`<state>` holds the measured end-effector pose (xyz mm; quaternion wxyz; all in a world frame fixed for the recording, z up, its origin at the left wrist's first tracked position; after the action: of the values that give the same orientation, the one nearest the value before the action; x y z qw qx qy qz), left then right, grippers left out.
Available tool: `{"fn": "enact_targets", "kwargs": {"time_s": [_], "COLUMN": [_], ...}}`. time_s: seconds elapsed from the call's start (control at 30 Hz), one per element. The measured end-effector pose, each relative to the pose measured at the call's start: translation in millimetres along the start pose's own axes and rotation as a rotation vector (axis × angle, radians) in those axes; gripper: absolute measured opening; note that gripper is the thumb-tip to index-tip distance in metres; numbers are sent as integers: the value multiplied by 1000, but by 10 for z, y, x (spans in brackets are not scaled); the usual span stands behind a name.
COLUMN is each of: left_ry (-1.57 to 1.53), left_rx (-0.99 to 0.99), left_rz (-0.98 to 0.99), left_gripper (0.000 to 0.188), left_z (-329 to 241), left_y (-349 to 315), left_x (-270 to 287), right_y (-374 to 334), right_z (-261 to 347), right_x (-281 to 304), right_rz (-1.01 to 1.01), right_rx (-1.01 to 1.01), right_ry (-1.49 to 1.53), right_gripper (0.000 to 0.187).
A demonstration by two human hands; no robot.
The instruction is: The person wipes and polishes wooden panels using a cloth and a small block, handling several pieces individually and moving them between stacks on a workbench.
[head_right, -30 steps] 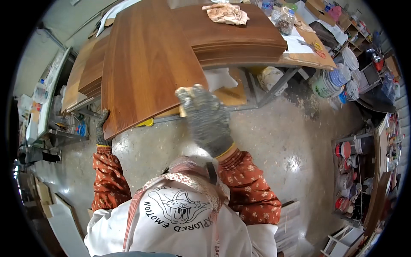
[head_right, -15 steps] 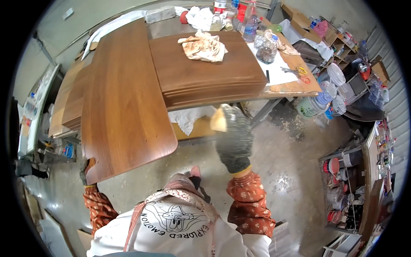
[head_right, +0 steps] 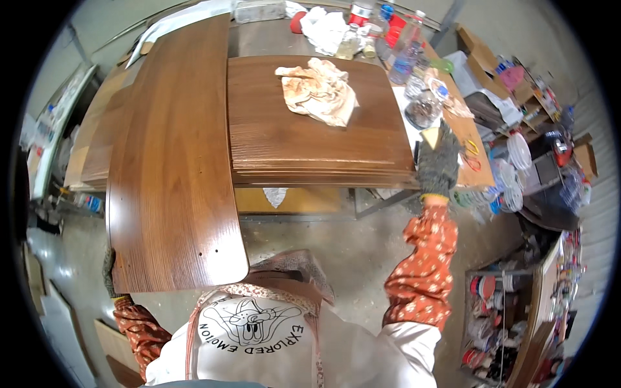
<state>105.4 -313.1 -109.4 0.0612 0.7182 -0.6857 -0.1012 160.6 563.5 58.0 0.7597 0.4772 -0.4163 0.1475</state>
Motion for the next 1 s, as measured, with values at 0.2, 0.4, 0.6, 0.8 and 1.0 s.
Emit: {"fn": "enact_targets", "kwargs": {"time_s": [0.2,0.4,0.6,0.8,1.0], "left_ry": [-604,-731,-732,-875,-751], "left_rx": [373,234,268,153,131], "left_rz": [-481,-256,-604,-747,-777], "left_gripper": [44,37,29,24,25], "left_z": [-491,-312,-699,-709,-686], "left_y": [-660,-1399,-1267,-1106,-1003], "left_x": [-493,-944,-2681,-3349,-3454], "right_y": [931,1248,860,918,554], "right_z": [-125,907,2040,2307,3119], "right_x": [-786,-973,-1326,-1486,-1037], "right_rz": [262,307,379,665,653], "right_rx": [102,491,1008,795,889], "right_ry": [-129,281,198,512,1295], "right_gripper": [69,77,71,47,37]}}
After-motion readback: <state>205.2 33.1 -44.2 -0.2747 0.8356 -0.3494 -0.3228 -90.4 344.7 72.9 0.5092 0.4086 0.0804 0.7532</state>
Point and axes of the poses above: each hand's wrist, its own y-axis towards the middle knuckle, its own x-axis out of the back of the hand, z = x × y, the point moved 4 cm from there along y, towards the middle knuckle, and after that the axes turned 7 degrees about -y, right-handed, at the moved point
